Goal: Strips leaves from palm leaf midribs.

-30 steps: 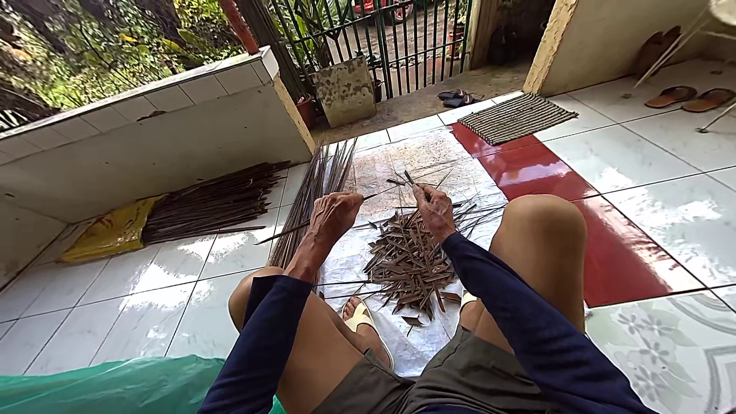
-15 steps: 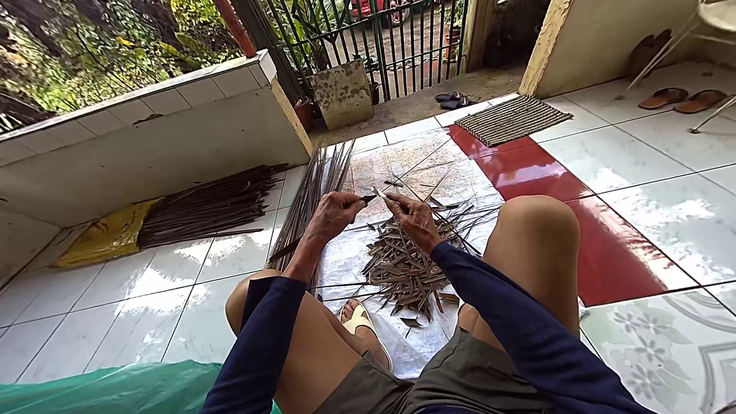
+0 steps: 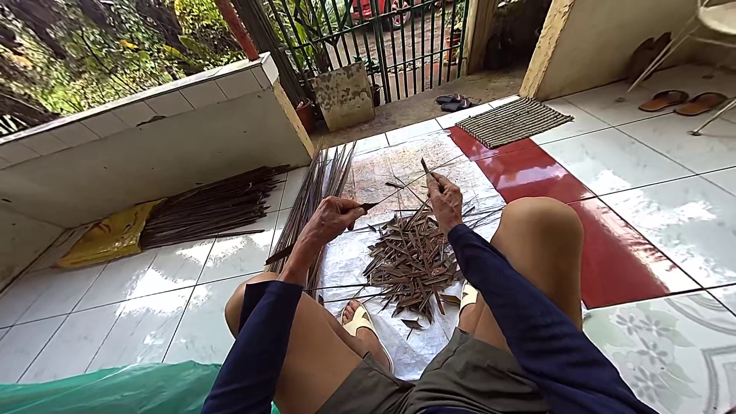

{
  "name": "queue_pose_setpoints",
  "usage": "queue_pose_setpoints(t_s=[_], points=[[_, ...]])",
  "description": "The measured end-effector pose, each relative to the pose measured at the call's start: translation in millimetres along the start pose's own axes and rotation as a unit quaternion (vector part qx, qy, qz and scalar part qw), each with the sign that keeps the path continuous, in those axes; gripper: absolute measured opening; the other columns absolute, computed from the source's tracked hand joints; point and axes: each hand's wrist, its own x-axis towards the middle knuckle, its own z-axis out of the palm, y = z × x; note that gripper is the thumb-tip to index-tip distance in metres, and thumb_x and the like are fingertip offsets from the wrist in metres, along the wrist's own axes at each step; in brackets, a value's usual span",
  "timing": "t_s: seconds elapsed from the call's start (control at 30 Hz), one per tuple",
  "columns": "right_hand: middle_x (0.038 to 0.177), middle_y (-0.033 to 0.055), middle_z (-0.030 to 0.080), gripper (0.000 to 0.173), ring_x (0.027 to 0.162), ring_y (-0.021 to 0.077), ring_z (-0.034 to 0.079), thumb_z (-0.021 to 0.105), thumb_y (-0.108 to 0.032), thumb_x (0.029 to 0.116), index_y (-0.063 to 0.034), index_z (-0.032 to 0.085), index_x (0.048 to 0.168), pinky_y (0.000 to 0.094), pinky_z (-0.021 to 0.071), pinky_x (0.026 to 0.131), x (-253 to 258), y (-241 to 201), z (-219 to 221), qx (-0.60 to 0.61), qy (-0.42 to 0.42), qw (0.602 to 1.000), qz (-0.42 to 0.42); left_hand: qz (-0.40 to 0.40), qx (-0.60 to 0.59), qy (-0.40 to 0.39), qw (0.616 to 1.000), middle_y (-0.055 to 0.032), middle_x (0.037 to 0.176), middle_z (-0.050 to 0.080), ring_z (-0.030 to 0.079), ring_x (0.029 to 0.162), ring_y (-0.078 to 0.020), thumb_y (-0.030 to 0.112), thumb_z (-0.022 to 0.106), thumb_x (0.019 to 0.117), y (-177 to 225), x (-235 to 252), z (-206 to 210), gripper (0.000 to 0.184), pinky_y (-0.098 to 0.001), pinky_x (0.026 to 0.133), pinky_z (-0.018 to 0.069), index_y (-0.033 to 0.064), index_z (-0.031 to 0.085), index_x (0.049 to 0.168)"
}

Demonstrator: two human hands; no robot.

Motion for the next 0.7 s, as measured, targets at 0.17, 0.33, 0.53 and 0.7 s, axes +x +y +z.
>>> queue_pose_setpoints(t_s=[0.17,0.33,0.53,0.7], points=[[0.078,0.0057,0.063,0.038,0.064,0.0183,0.056,0.053,-0.040,0.1074,-0.0120,0.071,0.125,0.0411,0.0487,0.064,-4.8,-7.5,-9.3,0.026,0.003,1.000,-0.007,-0.003,-0.004,0.009,1.000,-0.0019,0.064,0.066,0.053,0.047,-0.0099,0.025,0.063,0.1045,-5.4,-2.3,-4.0,0.022,-0.0259,0.046,0.0433,0.0103,0.079,0.100],[0.075,0.0034,0.058,0.041,0.061,0.0153,0.051,0.049,-0.043,0.1086,-0.0119,0.068,0.127,0.0355,0.0451,0.059,-25.4,-13.7,-5.8,0.071,-0.072,0.995,0.008,-0.023,0.022,0.043,0.999,-0.0030,0.065,0.065,0.051,0.048,-0.0109,0.021,0.058,0.1066,9.4,-12.1,-1.6,0.022,-0.0258,0.046,0.0424,0.0095,0.077,0.106],[0.076,-0.0009,0.058,0.023,0.056,0.0070,0.045,0.068,-0.030,0.1006,-0.0117,0.070,0.115,0.0223,0.0362,0.049,-38.5,-42.9,11.0,0.226,-0.153,0.961,0.044,0.005,-0.019,-0.024,1.000,-0.0052,0.069,0.067,0.051,0.045,-0.0115,0.019,0.057,0.1071,21.3,1.9,23.4,0.022,-0.0251,0.042,0.0422,0.0074,0.076,0.110],[0.070,-0.0011,0.055,0.017,0.053,0.0072,0.044,0.068,-0.026,0.1002,-0.0092,0.069,0.105,0.0232,0.0365,0.047,-22.4,-34.3,3.6,0.208,-0.088,0.973,0.051,-0.045,-0.036,-0.081,0.995,-0.0079,0.069,0.066,0.053,0.044,-0.0145,0.025,0.057,0.1077,22.7,8.5,25.8,0.025,-0.0260,0.040,0.0444,0.0068,0.073,0.108]])
